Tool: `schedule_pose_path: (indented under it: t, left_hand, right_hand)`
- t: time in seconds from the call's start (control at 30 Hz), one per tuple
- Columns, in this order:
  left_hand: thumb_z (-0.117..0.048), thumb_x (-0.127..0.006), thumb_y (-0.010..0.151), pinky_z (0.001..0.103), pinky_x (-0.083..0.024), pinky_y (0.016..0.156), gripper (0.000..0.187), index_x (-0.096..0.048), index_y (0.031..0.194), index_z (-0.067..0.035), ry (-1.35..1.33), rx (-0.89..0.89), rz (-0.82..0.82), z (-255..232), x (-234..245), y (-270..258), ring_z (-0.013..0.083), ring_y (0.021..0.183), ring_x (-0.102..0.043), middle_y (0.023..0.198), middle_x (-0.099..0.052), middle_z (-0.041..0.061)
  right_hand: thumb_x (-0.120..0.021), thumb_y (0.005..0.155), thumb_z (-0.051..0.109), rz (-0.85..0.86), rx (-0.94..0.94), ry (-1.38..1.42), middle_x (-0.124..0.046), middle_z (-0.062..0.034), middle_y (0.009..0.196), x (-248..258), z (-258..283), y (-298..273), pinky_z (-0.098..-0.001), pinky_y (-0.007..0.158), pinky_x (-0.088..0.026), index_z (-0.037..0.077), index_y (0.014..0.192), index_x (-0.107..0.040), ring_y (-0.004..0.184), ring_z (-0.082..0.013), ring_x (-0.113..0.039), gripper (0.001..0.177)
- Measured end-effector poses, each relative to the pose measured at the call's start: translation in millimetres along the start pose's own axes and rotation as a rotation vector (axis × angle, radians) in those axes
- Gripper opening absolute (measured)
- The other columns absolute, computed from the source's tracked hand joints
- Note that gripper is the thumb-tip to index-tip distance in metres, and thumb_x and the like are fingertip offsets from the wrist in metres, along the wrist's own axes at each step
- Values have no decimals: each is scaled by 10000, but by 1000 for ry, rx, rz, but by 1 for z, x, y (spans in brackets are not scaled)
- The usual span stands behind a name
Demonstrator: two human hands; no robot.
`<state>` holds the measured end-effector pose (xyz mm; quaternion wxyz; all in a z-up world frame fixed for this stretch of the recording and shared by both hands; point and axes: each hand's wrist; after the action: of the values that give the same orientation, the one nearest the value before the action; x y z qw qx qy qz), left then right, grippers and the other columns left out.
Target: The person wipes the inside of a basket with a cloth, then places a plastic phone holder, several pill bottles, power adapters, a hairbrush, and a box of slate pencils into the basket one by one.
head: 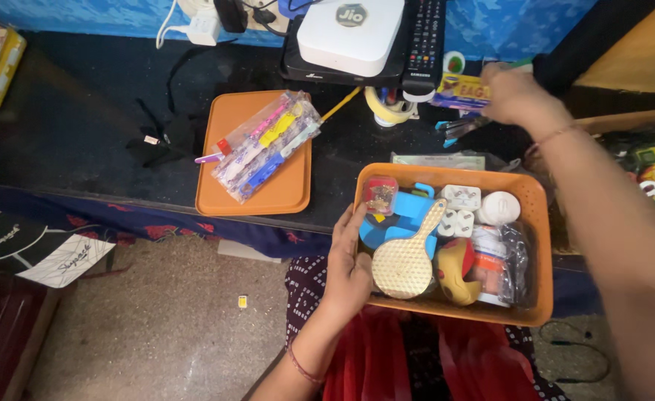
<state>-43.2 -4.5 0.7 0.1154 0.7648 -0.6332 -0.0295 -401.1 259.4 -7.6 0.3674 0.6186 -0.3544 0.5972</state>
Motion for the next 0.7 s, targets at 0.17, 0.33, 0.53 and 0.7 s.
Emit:
schedule_pose_path:
  t: [0.17,0.33,0.53,0.7]
  left_hand:
    - [199,-340,697,390,-275,1249,867,-443,1533,-6,-63,-5,0,6,-2,0,367,1538,-342,1597,-346,266]
    - [204,-327,699,383,-279,1253,871,-421,1542,7,-98,-24,7,9,-3,1,354,1541,-342,1604,-324,256]
    - [203,-313,700,381,-274,1249,870,-405,1545,20,-153,8,29,8,-1,4,344,1544,-323,1617,-288,253]
    - [221,-286,695,385,-263,1274,863,-409,1533,57,-238,26,38,15,-2,8,316,1557,-316,1634,-264,222]
  right_hand:
    - [-873,818,148,105,-171,218,-674,-272,1257,41,-24,-45,-468,1013,-526,34,1342,-562,1173,-417,-657,620]
    - [-692,777,-91,120,32,995,-528,-127,1473,65,-17,-100,-398,1001,-545,68,1397,-454,1197,-284,-647,683]
    - [-607,776,-143,252,206,1101,-591,-121,1400,84,18,-146,-386,1034,-538,139,1497,-429,1266,-239,-632,794]
    - [-643,718,-154,166,476,671,-575,-113,1388,107,52,-161,-403,1075,-496,126,1415,-519,1273,-293,-589,761]
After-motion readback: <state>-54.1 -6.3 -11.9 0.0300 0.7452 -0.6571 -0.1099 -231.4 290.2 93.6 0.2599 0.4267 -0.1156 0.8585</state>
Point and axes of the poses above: each hand's wrist, its own y-axis towards the middle knuckle, its own x-axis out of the back of the hand, z = x × y
